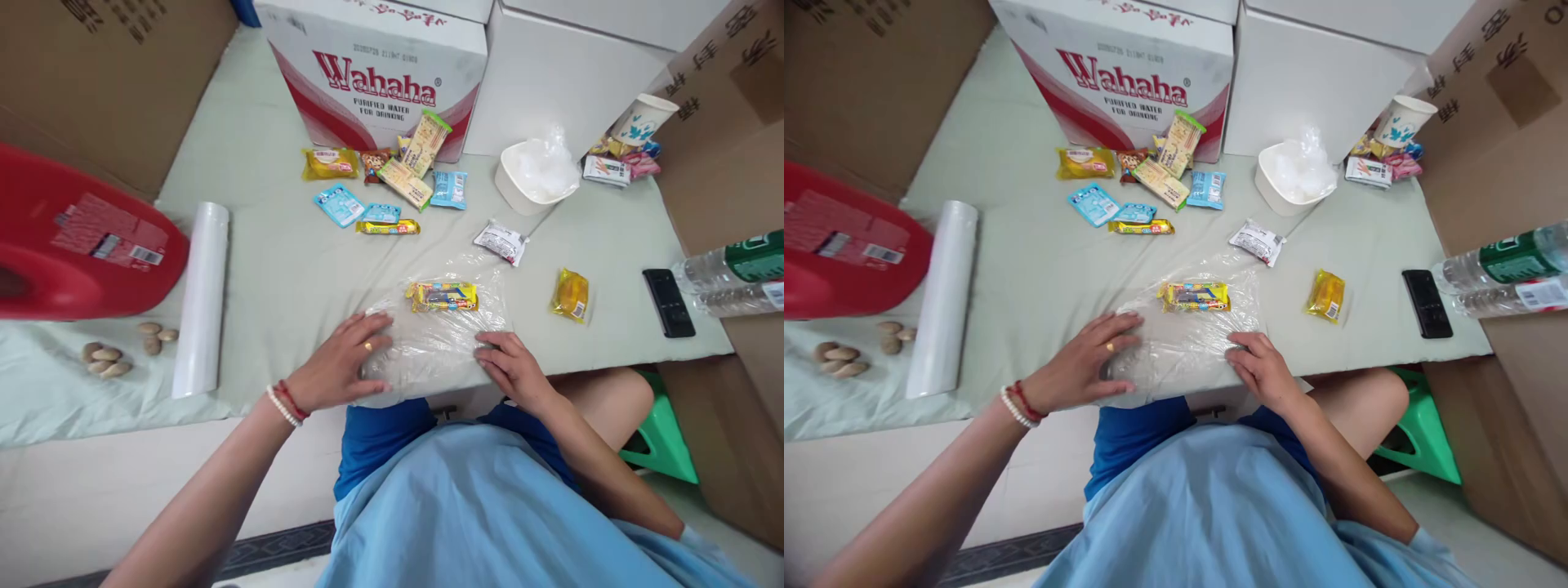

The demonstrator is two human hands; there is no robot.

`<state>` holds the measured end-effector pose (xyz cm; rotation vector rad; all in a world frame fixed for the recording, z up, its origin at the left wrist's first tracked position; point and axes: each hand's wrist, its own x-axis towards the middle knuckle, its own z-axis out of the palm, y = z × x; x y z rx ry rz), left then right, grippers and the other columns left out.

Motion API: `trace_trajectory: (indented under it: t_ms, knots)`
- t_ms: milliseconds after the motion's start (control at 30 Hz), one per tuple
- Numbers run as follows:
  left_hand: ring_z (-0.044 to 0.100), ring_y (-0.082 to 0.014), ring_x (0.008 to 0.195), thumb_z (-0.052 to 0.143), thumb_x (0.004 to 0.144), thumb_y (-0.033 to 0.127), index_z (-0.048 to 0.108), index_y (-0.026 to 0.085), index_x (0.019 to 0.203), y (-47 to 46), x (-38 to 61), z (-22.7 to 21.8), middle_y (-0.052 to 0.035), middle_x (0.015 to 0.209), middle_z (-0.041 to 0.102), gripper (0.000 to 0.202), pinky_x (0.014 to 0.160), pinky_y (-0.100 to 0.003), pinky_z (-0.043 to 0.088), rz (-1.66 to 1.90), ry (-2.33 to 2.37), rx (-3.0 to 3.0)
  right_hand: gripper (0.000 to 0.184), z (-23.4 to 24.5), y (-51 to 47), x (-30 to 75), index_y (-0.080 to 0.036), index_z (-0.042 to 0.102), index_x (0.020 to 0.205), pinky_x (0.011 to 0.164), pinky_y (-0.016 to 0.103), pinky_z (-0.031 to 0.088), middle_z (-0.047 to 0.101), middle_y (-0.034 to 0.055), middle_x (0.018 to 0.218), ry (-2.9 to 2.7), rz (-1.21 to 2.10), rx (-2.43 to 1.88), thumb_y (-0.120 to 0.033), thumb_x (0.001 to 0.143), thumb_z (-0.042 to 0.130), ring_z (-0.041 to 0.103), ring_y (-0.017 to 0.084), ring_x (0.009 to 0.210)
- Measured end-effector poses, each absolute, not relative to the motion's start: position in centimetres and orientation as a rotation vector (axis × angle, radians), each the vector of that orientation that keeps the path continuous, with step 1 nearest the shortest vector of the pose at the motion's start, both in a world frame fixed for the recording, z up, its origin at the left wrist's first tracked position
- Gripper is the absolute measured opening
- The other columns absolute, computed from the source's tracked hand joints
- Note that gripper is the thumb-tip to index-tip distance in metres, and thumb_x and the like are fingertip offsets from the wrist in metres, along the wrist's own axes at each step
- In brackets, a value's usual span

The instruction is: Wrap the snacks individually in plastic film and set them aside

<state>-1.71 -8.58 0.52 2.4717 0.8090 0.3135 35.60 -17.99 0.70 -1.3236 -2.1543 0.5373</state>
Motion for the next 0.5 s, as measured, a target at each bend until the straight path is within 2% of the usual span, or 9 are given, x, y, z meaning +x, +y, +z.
trace_trajectory:
  t_ms: [67, 167, 267, 367, 433, 500]
  knots:
    - [0.039, -0.0399, 0.156, 0.072, 0.082, 0.08, 0.063, 0.021, 0.143, -9.7, -2.6, 0.2, -0.0208, 0.166, 0.044, 0.086, 0.132, -0.062, 0.025, 0.248, 0.824, 2.495, 0.019, 1.0, -17.4, 36.0, -0.03, 0.074, 0.115, 0.092, 0.05, 0.061, 0.076, 0.0109, 0.122, -2.127, 0.571, -1.303, -0.023, 0.103, 0.06, 0.072, 0.028, 0.109]
    - [0.032, -0.0407, 0.16, 0.072, 0.082, 0.08, 0.055, 0.025, 0.153, -10.2, -2.6, 0.2, -0.0197, 0.172, 0.035, 0.091, 0.132, -0.063, 0.021, 0.197, 0.916, 2.499, 0.019, 2.1, -15.9, 36.7, -0.031, 0.075, 0.114, 0.092, 0.048, 0.061, 0.078, 0.0086, 0.115, -2.087, 0.684, -1.281, -0.028, 0.105, 0.059, 0.073, 0.026, 0.104]
    - [0.029, -0.0396, 0.161, 0.057, 0.095, 0.073, 0.053, 0.028, 0.155, -9.4, -1.6, 0.6, -0.0169, 0.173, 0.034, 0.075, 0.13, -0.069, 0.016, 0.217, 1.026, 2.474, 0.019, 3.6, -14.0, 37.2, -0.032, 0.075, 0.114, 0.094, 0.047, 0.061, 0.078, 0.0082, 0.115, -2.069, 0.733, -1.303, -0.034, 0.106, 0.058, 0.073, 0.026, 0.106]
    - [0.031, -0.0353, 0.161, 0.032, 0.109, 0.052, 0.058, 0.028, 0.149, -8.0, -0.1, 1.2, -0.0134, 0.17, 0.042, 0.054, 0.128, -0.071, 0.018, 0.273, 1.193, 2.428, 0.021, 5.0, -12.2, 37.2, -0.03, 0.075, 0.111, 0.095, 0.046, 0.06, 0.079, 0.008, 0.112, -2.088, 0.725, -1.312, -0.038, 0.106, 0.056, 0.073, 0.026, 0.104]
    - [0.034, -0.0345, 0.159, 0.032, 0.109, 0.047, 0.06, 0.025, 0.147, -7.1, 1.3, 1.6, -0.0152, 0.166, 0.046, 0.052, 0.128, -0.068, 0.021, 0.34, 1.346, 2.401, 0.023, 5.6, -11.5, 36.9, -0.029, 0.075, 0.11, 0.095, 0.046, 0.06, 0.079, 0.0079, 0.109, -2.1, 0.715, -1.329, -0.038, 0.107, 0.054, 0.073, 0.025, 0.102]
    - [0.036, -0.0365, 0.157, 0.046, 0.104, 0.052, 0.056, 0.022, 0.149, -6.1, 2.7, 1.8, -0.0188, 0.166, 0.045, 0.055, 0.128, -0.067, 0.023, 0.412, 1.444, 2.402, 0.024, 5.8, -11.3, 36.6, -0.029, 0.075, 0.11, 0.095, 0.045, 0.06, 0.08, 0.0078, 0.109, -2.105, 0.719, -1.339, -0.038, 0.107, 0.053, 0.073, 0.025, 0.102]
